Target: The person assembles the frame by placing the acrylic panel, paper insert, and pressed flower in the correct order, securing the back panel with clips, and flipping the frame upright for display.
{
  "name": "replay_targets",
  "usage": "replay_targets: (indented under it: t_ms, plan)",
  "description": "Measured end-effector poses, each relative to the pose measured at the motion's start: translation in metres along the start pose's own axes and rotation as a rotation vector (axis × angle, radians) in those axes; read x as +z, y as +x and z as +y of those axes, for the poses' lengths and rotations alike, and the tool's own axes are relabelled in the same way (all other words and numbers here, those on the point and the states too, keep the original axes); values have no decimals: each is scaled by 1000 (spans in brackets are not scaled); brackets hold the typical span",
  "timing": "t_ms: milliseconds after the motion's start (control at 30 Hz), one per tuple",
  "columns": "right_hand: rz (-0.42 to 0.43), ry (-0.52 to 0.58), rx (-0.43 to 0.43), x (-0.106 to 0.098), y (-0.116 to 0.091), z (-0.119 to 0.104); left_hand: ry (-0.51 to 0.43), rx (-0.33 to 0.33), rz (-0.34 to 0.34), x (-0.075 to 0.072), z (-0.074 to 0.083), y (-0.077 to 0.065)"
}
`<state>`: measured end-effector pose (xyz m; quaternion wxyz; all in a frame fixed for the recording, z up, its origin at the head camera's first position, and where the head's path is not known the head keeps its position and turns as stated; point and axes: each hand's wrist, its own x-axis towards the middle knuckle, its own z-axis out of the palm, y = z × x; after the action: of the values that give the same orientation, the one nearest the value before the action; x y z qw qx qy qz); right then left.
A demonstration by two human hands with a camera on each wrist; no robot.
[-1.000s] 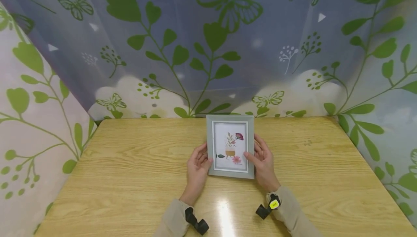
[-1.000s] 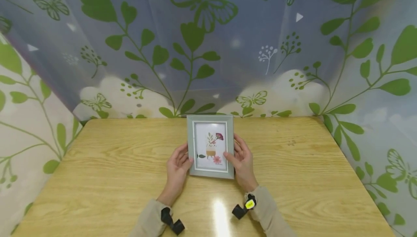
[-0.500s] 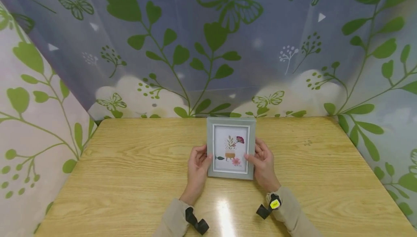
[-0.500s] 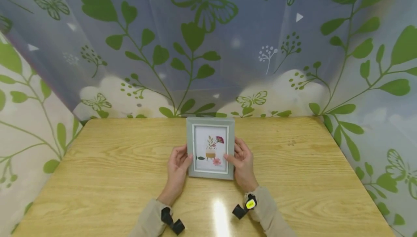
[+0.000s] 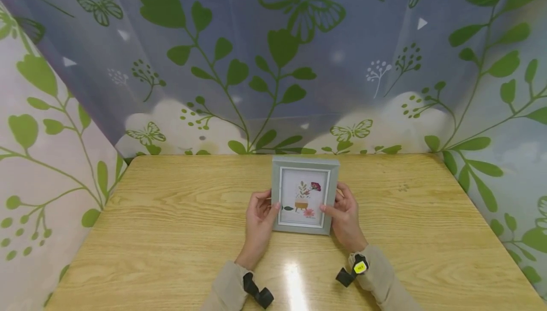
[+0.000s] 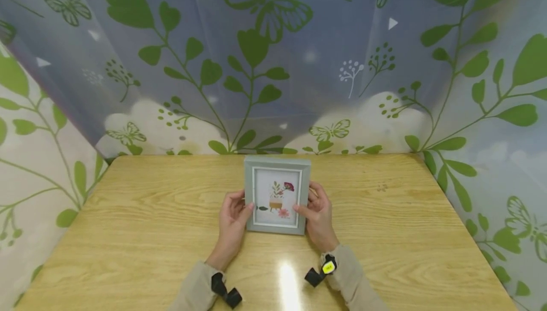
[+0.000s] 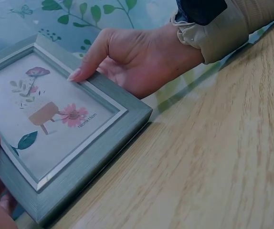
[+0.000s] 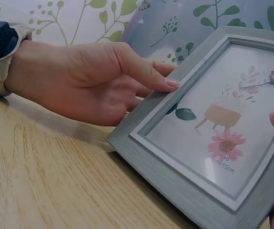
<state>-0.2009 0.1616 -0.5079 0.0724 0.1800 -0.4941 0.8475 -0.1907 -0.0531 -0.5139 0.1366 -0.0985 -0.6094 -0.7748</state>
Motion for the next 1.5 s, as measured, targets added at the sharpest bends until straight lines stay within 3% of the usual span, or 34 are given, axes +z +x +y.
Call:
replay_targets:
  t_ms: [433,700,1033,1500]
  plan:
    - [-40,-22,-34,1,-1,1,30,-38,-33,-3,6,4]
    - [-34,-46,-42,0,1,2,134,-23,-65,-7,12,6]
    - [-43,-51,-62,0,1,1,49,-66,-95,-9,15,10]
    - [-73,-51,-77,0,0,3,108,-90,-83,-11,20,10]
